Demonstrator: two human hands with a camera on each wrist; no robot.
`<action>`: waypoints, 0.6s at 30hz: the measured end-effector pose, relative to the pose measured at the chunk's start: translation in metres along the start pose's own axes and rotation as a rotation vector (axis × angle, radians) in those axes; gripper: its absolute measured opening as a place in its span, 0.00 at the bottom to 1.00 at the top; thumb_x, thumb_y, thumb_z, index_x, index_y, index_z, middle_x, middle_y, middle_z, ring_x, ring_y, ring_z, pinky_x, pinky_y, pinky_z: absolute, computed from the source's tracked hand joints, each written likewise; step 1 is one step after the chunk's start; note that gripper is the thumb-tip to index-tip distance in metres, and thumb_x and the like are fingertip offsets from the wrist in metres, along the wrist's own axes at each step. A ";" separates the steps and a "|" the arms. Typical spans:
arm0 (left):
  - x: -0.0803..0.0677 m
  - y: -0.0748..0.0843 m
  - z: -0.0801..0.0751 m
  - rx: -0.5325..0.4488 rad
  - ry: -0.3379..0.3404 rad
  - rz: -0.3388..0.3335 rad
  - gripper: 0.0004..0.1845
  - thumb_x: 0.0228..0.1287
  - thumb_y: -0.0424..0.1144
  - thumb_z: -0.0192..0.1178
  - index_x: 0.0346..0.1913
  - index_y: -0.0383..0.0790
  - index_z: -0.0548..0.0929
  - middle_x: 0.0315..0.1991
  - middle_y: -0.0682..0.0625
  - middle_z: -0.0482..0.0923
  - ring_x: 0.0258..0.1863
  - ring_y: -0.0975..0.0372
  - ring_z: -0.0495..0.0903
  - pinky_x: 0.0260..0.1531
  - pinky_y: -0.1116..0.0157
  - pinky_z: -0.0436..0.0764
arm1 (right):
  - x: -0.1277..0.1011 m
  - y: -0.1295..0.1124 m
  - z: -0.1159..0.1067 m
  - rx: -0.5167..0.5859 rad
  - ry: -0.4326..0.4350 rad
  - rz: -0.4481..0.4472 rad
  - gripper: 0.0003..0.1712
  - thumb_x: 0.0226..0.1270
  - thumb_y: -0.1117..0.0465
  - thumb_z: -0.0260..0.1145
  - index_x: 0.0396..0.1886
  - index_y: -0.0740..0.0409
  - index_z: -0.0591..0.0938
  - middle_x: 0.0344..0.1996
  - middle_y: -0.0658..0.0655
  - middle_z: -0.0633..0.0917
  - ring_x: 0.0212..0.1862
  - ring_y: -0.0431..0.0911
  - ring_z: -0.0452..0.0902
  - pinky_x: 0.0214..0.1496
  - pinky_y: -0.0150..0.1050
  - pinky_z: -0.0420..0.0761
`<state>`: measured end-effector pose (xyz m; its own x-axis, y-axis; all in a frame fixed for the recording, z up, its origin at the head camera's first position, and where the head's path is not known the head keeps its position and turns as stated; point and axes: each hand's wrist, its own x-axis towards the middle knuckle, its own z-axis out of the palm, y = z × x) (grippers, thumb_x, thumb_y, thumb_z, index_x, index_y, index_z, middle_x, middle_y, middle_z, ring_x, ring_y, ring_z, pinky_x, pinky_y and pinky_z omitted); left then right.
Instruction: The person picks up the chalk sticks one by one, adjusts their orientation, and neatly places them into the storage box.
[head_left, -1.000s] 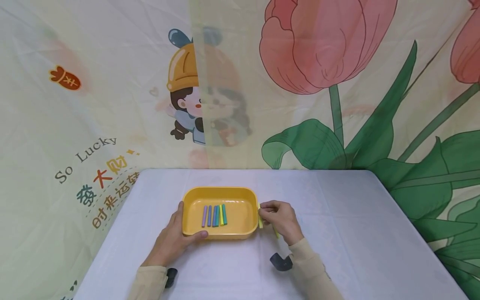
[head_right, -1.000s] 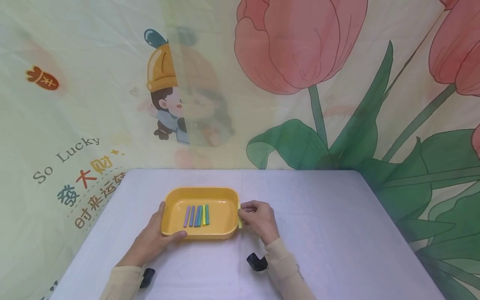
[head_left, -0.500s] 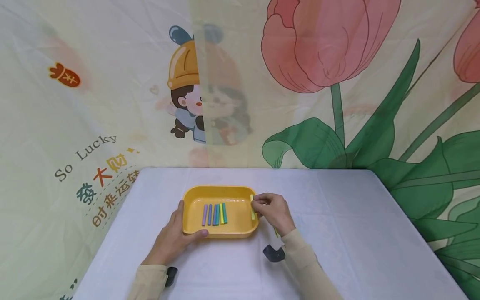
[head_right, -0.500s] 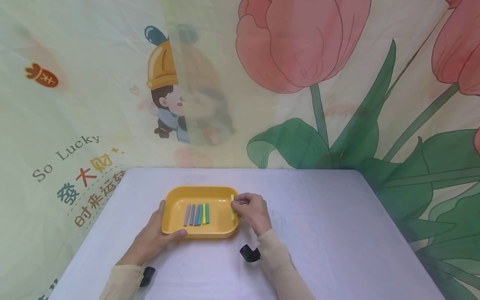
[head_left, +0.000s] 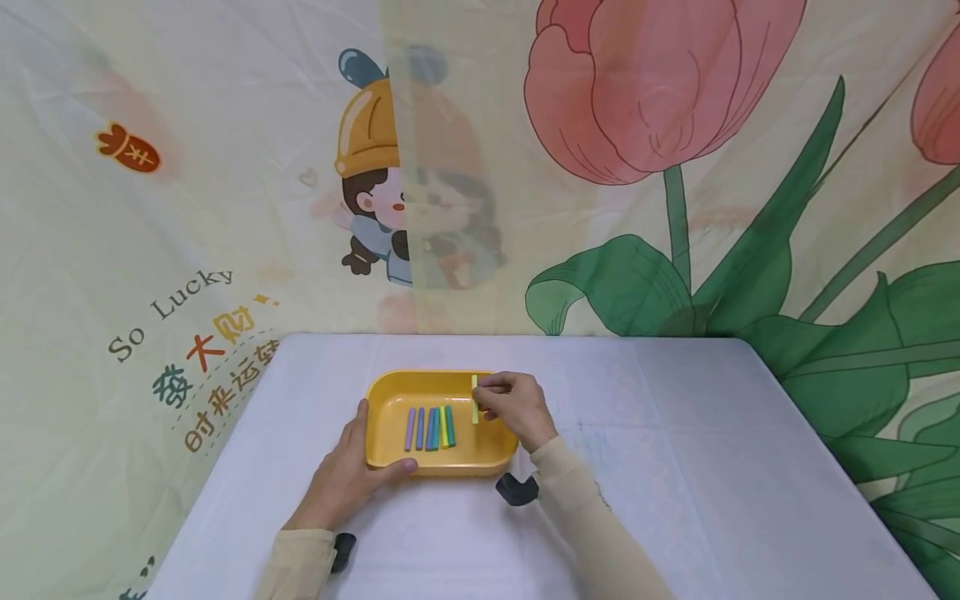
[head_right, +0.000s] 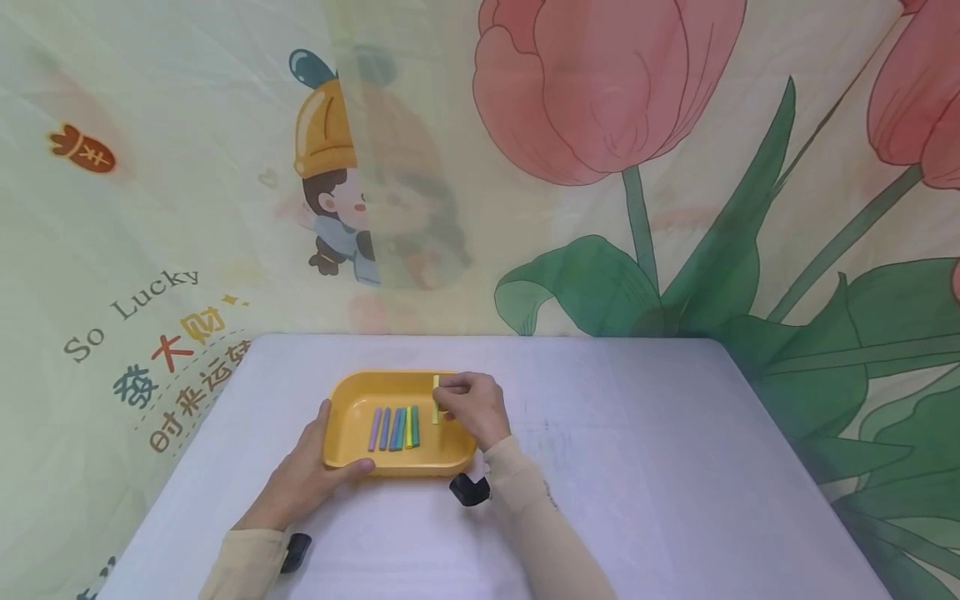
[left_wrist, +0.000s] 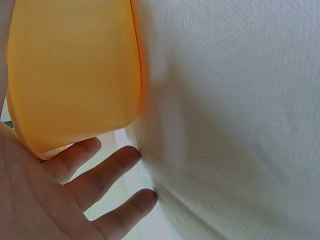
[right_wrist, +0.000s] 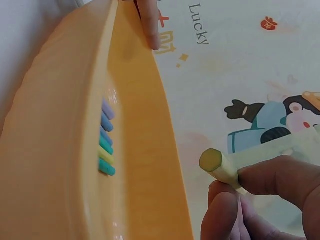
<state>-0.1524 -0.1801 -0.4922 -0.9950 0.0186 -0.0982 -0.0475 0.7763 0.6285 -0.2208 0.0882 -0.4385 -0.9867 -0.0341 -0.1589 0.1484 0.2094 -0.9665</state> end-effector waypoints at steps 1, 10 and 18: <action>0.000 0.000 0.000 0.002 -0.001 -0.003 0.74 0.49 0.78 0.64 0.81 0.44 0.28 0.80 0.36 0.47 0.74 0.39 0.59 0.70 0.39 0.63 | 0.000 0.000 0.002 0.004 0.001 0.001 0.16 0.62 0.60 0.73 0.47 0.63 0.86 0.38 0.57 0.87 0.36 0.48 0.86 0.39 0.40 0.88; 0.000 -0.001 0.001 0.001 0.005 0.017 0.73 0.51 0.77 0.64 0.81 0.45 0.28 0.80 0.35 0.48 0.73 0.38 0.59 0.69 0.39 0.64 | 0.007 0.006 0.020 -0.030 0.008 0.034 0.14 0.62 0.61 0.73 0.46 0.62 0.87 0.36 0.56 0.87 0.35 0.48 0.85 0.38 0.38 0.88; 0.000 -0.003 0.000 0.013 0.010 0.036 0.72 0.51 0.76 0.64 0.81 0.44 0.29 0.79 0.35 0.49 0.72 0.38 0.61 0.68 0.40 0.65 | 0.013 0.017 0.035 -0.147 -0.001 0.058 0.09 0.65 0.61 0.73 0.42 0.58 0.87 0.32 0.53 0.87 0.31 0.44 0.83 0.36 0.35 0.86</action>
<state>-0.1522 -0.1825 -0.4941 -0.9969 0.0408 -0.0677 -0.0102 0.7832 0.6217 -0.2291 0.0568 -0.4640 -0.9768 -0.0186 -0.2134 0.1934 0.3518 -0.9159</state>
